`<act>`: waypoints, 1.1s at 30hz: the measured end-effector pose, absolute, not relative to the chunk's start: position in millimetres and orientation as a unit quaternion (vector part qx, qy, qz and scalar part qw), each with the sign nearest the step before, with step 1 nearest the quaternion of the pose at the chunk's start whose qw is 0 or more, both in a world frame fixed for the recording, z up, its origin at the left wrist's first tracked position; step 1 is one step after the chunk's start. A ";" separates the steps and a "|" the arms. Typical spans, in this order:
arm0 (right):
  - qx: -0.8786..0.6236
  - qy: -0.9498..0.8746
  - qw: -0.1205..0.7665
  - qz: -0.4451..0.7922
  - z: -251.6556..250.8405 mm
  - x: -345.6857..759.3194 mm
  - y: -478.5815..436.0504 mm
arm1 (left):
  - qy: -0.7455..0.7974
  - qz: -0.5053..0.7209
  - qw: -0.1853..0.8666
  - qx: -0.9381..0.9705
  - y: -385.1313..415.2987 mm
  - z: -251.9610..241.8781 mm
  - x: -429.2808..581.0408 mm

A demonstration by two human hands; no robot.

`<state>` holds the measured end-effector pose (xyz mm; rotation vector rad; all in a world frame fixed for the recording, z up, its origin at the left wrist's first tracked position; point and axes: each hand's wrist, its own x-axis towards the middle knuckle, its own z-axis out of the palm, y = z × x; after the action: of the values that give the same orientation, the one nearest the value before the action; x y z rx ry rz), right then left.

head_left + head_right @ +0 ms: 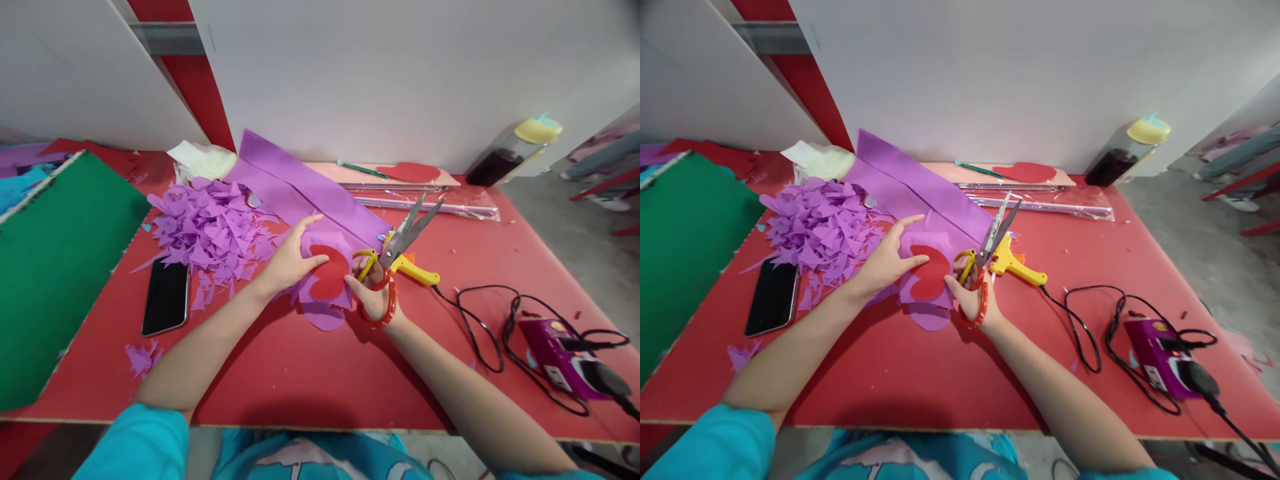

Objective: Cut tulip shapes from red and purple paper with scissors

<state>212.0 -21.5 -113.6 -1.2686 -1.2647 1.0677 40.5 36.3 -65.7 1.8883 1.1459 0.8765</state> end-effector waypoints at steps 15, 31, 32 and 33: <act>-0.492 -0.477 0.579 0.442 -116.2 210.7 -23.2 | 0.394 0.286 0.381 0.786 31.1 -62.3 38.7; -0.506 -0.477 0.591 0.408 -125.9 210.9 -21.9 | 0.364 0.295 0.347 0.813 28.0 -63.1 42.9; -0.508 -0.476 0.586 0.414 -126.2 210.8 -22.4 | 0.351 0.293 0.348 0.819 28.7 -63.5 43.3; -0.511 -0.477 0.580 0.418 -126.1 210.8 -22.8 | 0.341 0.288 0.350 0.823 29.5 -63.8 43.5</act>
<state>210.8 -22.8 -126.1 -1.1937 -1.1149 0.9777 43.5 29.5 -63.8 2.1326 0.8831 0.7456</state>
